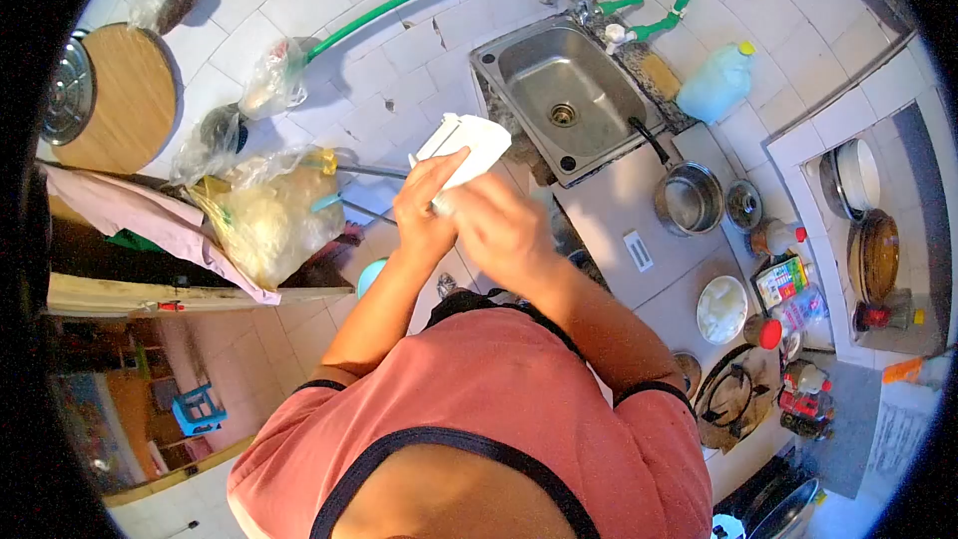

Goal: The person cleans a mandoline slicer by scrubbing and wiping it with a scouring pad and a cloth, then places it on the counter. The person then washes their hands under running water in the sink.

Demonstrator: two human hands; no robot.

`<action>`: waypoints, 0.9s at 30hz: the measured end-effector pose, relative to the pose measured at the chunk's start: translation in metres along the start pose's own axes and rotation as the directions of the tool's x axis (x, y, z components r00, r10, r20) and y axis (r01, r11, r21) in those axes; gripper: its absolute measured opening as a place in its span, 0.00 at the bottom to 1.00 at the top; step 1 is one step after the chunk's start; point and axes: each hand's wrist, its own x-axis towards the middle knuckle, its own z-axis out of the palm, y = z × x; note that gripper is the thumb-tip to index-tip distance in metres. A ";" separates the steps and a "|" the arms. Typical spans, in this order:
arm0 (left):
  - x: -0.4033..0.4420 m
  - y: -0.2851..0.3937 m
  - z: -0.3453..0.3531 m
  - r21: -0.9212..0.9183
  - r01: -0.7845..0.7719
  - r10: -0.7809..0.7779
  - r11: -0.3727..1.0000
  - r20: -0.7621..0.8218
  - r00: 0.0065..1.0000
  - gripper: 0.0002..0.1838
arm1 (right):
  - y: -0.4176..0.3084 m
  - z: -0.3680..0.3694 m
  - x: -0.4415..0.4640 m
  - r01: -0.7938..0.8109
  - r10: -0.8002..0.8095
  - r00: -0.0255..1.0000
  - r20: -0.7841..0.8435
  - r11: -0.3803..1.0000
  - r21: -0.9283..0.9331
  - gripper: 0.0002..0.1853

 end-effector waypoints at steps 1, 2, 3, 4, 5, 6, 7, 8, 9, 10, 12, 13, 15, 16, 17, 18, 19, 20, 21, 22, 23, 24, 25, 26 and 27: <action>-0.001 -0.001 0.000 -0.005 -0.026 0.026 1.000 -0.022 0.999 0.25 | -0.004 0.000 0.000 0.038 -0.038 0.998 0.040 0.999 -0.001 0.09; 0.000 -0.002 0.000 -0.007 -0.051 0.051 0.999 -0.044 0.998 0.24 | 0.002 -0.002 0.002 0.087 -0.085 0.996 0.034 0.994 -0.061 0.10; 0.007 -0.006 -0.008 0.020 -0.075 0.076 0.997 -0.031 0.997 0.24 | 0.014 0.000 0.010 0.095 -0.095 0.995 0.002 0.995 -0.043 0.10; 0.005 -0.003 -0.004 0.049 -0.076 0.078 0.996 -0.032 0.996 0.24 | 0.027 -0.010 0.013 0.023 -0.027 0.999 -0.046 0.997 -0.075 0.09; 0.000 0.002 -0.006 0.090 -0.071 0.072 0.993 -0.011 0.997 0.23 | 0.032 -0.015 0.012 -0.068 0.059 0.993 -0.104 0.994 -0.089 0.08; -0.004 0.005 -0.009 0.092 -0.088 0.089 0.992 -0.013 0.996 0.22 | 0.035 -0.019 0.008 -0.081 0.072 0.993 -0.097 0.993 -0.086 0.08; -0.005 0.005 -0.007 0.081 -0.090 0.093 0.993 -0.026 0.995 0.22 | 0.042 -0.024 0.009 -0.332 0.365 0.922 -0.130 0.917 0.221 0.07; -0.003 0.002 -0.010 0.091 -0.094 0.096 0.991 -0.025 0.995 0.24 | 0.046 -0.024 0.012 -0.503 0.624 0.778 -0.074 0.690 0.521 0.07; -0.004 0.002 -0.012 0.095 -0.083 0.086 0.992 -0.023 0.996 0.25 | 0.043 -0.026 0.011 -0.503 0.622 0.779 -0.076 0.693 0.517 0.07; -0.004 0.001 -0.013 0.110 -0.082 0.088 0.991 -0.049 0.995 0.25 | 0.038 -0.031 0.010 -0.517 0.668 0.731 0.140 0.408 0.752 0.10; -0.002 0.000 -0.014 0.119 -0.014 0.027 0.993 -0.109 0.994 0.25 | 0.035 -0.032 0.007 -0.508 0.628 0.665 0.405 -0.017 0.861 0.17; -0.001 -0.001 -0.014 0.116 0.009 0.007 0.993 -0.134 0.991 0.25 | 0.036 -0.032 0.005 -0.509 0.627 0.665 0.405 -0.016 0.861 0.17; 0.000 0.000 -0.014 0.116 -0.018 0.035 0.993 -0.140 0.989 0.24 | 0.039 -0.028 0.002 -0.459 0.596 0.646 0.478 -0.197 0.866 0.17; 0.001 0.001 -0.015 0.113 -0.049 0.065 0.992 -0.146 0.987 0.24 | 0.039 -0.026 0.001 -0.460 0.593 0.646 0.481 -0.200 0.865 0.17; 0.002 0.002 -0.015 0.117 -0.048 0.065 0.992 -0.147 0.987 0.24 | 0.040 -0.024 0.000 -0.472 0.567 0.655 0.498 -0.207 0.857 0.18; 0.003 0.003 -0.015 0.130 -0.092 0.110 0.987 -0.135 0.985 0.24 | 0.039 -0.023 0.000 -0.485 0.542 0.664 0.515 -0.212 0.849 0.18; 0.004 0.004 -0.015 0.143 -0.136 0.154 0.980 -0.123 0.980 0.23 | 0.036 -0.023 0.001 -0.486 0.540 0.665 0.516 -0.213 0.848 0.18; 0.003 0.001 -0.014 0.116 -0.165 0.178 0.979 -0.109 0.978 0.25 | 0.029 -0.022 0.005 -0.530 0.565 0.667 0.486 -0.097 0.842 0.18; 0.005 -0.001 -0.013 0.121 -0.161 0.175 0.980 -0.112 0.978 0.25 | 0.023 -0.019 0.007 -0.570 0.585 0.672 0.454 0.018 0.821 0.17; 0.008 -0.002 -0.011 0.137 -0.239 0.253 0.961 -0.096 0.963 0.23 | 0.018 -0.013 0.007 -0.604 0.673 0.612 0.415 0.060 0.794 0.13; 0.008 -0.002 -0.009 0.151 -0.315 0.329 0.937 -0.078 0.941 0.21 | 0.014 -0.009 0.008 -0.608 0.671 0.610 0.421 0.056 0.792 0.13; 0.009 0.007 -0.011 0.139 -0.288 0.293 0.948 -0.017 0.956 0.21 | 0.011 -0.006 0.009 -0.602 0.675 0.634 0.377 0.124 0.789 0.11; 0.009 0.006 -0.011 0.141 -0.286 0.291 0.948 -0.018 0.957 0.21 | 0.011 -0.005 0.010 -0.592 0.675 0.660 0.331 0.195 0.782 0.10; 0.010 0.002 -0.012 0.192 -0.324 0.322 0.926 0.041 0.946 0.22 | 0.015 -0.005 0.007 -0.595 0.683 0.630 0.370 0.118 0.795 0.11; 0.010 0.000 -0.014 0.240 -0.363 0.349 0.900 0.102 0.932 0.23 | 0.016 -0.004 0.006 -0.597 0.681 0.630 0.373 0.118 0.793 0.11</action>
